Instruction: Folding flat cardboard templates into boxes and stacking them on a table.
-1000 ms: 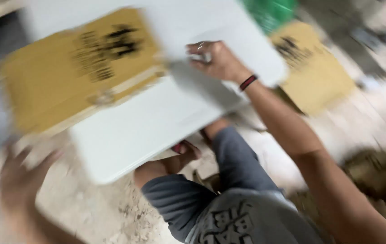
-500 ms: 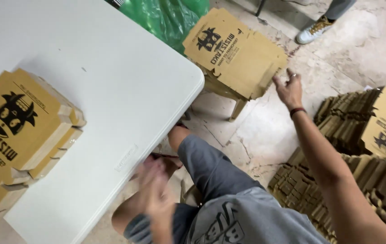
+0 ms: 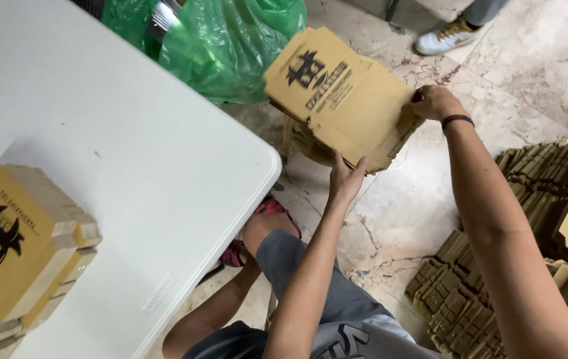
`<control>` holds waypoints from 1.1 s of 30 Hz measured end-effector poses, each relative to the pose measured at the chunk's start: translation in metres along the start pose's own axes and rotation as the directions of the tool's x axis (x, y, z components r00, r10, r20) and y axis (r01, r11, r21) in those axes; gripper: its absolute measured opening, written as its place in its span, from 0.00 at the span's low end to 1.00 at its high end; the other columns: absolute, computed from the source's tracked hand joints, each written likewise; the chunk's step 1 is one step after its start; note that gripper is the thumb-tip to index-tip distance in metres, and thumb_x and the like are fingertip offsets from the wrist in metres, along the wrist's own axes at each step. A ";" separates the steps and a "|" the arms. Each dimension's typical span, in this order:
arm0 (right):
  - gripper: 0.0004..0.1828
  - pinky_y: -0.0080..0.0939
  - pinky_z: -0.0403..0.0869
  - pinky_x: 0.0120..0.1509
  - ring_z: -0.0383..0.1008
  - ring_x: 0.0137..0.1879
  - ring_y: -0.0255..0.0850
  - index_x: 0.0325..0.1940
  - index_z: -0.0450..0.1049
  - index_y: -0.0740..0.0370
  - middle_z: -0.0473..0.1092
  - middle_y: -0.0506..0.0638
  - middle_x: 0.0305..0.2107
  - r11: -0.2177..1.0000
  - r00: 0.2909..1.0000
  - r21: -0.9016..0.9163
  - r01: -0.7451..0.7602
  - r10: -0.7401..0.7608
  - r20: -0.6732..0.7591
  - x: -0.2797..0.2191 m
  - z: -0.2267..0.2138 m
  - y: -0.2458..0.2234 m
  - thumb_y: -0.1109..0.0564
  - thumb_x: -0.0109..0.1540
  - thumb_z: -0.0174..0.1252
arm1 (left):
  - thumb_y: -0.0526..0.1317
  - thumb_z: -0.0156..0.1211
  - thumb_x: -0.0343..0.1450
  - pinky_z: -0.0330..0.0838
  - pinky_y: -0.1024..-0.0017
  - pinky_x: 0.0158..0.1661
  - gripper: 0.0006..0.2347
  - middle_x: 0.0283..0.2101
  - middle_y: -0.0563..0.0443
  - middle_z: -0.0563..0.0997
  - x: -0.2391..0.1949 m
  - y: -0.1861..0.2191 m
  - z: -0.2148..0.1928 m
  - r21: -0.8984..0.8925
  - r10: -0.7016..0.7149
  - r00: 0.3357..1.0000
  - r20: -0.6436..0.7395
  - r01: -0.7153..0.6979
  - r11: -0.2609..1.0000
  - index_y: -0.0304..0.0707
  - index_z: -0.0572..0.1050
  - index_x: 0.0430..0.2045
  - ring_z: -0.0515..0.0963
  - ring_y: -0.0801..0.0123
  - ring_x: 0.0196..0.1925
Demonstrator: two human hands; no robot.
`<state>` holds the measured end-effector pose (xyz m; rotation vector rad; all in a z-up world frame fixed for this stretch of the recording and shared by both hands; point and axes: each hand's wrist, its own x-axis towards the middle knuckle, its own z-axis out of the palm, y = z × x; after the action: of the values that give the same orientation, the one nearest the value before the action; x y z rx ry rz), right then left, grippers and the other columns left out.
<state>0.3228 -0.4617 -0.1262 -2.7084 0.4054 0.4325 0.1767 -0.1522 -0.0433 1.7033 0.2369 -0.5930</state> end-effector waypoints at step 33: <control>0.28 0.57 0.79 0.52 0.78 0.51 0.60 0.49 0.80 0.62 0.76 0.64 0.46 0.997 0.998 -0.046 -0.058 0.057 -0.015 0.042 0.017 -0.049 0.47 0.48 0.66 | 0.47 0.64 0.63 0.73 0.63 0.42 0.30 0.61 0.56 0.77 0.020 -0.049 0.023 -0.170 -0.316 0.944 0.092 0.327 0.929 0.50 0.67 0.63 0.79 0.67 0.57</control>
<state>0.3732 -0.4206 -0.1411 -2.7510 0.4835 0.4449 0.1644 -0.1667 -0.0982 1.4740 0.5180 -0.8397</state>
